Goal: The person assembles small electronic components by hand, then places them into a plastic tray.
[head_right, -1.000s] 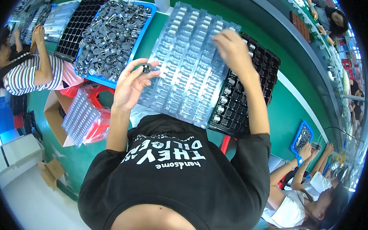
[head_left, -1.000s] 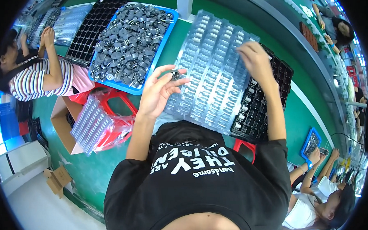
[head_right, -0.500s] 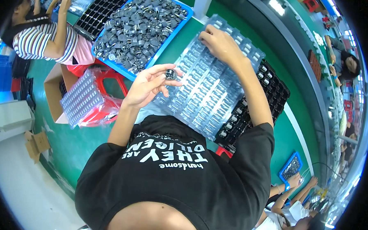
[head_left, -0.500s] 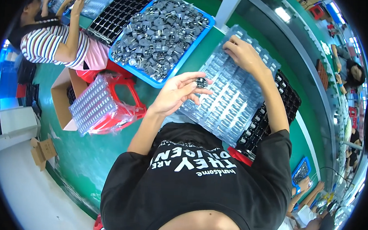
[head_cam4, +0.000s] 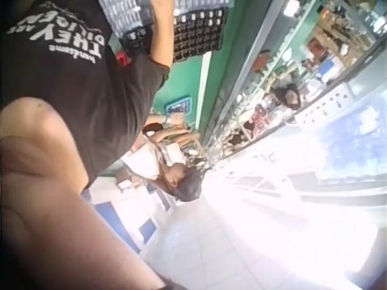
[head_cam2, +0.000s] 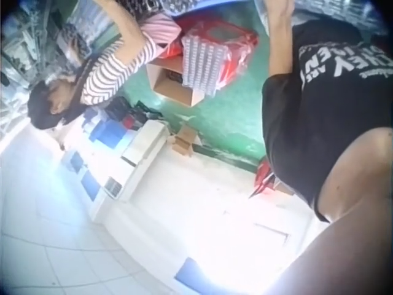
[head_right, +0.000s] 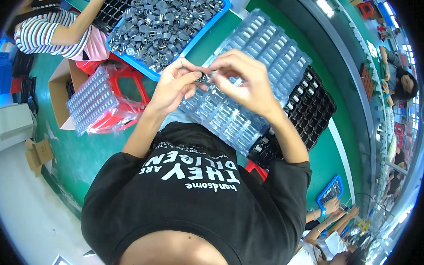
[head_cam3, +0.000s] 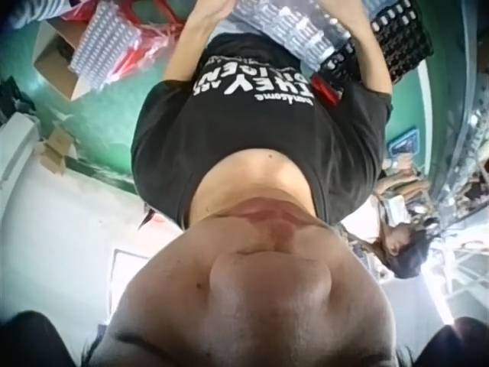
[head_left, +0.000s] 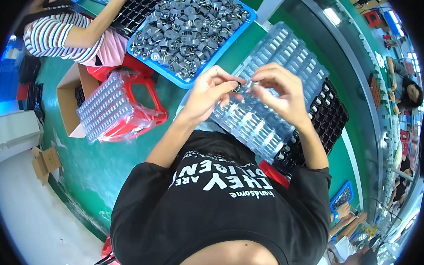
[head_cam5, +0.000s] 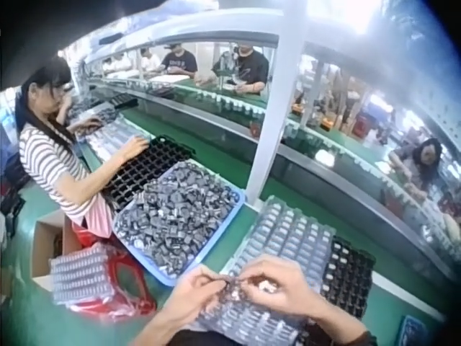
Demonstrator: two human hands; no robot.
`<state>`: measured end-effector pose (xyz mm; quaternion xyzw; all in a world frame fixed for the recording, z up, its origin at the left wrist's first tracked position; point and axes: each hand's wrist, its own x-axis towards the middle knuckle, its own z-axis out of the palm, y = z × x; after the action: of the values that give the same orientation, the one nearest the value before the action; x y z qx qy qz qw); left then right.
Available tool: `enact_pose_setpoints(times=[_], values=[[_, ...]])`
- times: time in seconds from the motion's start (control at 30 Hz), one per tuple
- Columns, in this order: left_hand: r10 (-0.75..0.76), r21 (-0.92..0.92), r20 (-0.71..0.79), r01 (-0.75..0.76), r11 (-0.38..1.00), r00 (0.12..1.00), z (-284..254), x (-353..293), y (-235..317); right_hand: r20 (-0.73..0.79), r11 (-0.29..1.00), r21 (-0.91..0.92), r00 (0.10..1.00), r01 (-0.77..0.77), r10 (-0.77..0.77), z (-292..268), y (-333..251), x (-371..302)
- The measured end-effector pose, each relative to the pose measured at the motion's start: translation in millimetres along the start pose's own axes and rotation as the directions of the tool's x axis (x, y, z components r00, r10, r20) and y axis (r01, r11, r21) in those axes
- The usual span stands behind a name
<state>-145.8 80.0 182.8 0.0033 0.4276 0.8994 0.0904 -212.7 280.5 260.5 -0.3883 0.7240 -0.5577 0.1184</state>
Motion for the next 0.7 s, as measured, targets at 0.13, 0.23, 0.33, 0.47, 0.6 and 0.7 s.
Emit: enact_pose_setpoints(times=[0.13, 0.23, 0.33, 0.47, 0.6, 0.7], values=[[-0.034, -0.059, 0.025, 0.035, 0.998, 0.999, 9, -3, 3, 0.006, 0.991, 0.118, 0.998, -0.057, 0.057, 11, 3, -12], [-0.010, 0.045, 0.059, 0.007, 0.999, 0.998, 12, -6, 5, 0.010, 0.996, 0.073, 0.999, -0.042, 0.042, 6, -1, -19], [0.006, 0.027, 0.094, -0.008, 1.000, 0.996, 12, -7, 2, 0.008, 0.998, -0.049, 0.999, 0.037, -0.037, 8, -8, -26], [-0.005, 0.006, 0.124, 0.004, 1.000, 0.992, 10, -10, 1, 0.031, 0.864, -0.417, 0.955, 0.282, -0.296, 1, -19, -25], [0.013, -0.001, 0.152, -0.013, 1.000, 0.988, 15, -14, 3, 0.044, 0.831, -0.461, 0.943, 0.311, -0.329, 3, -17, -27], [0.025, 0.017, 0.155, -0.028, 0.999, 0.988, 18, -15, 4, 0.047, 0.823, -0.458, 0.934, 0.336, -0.355, 5, -15, -28]])
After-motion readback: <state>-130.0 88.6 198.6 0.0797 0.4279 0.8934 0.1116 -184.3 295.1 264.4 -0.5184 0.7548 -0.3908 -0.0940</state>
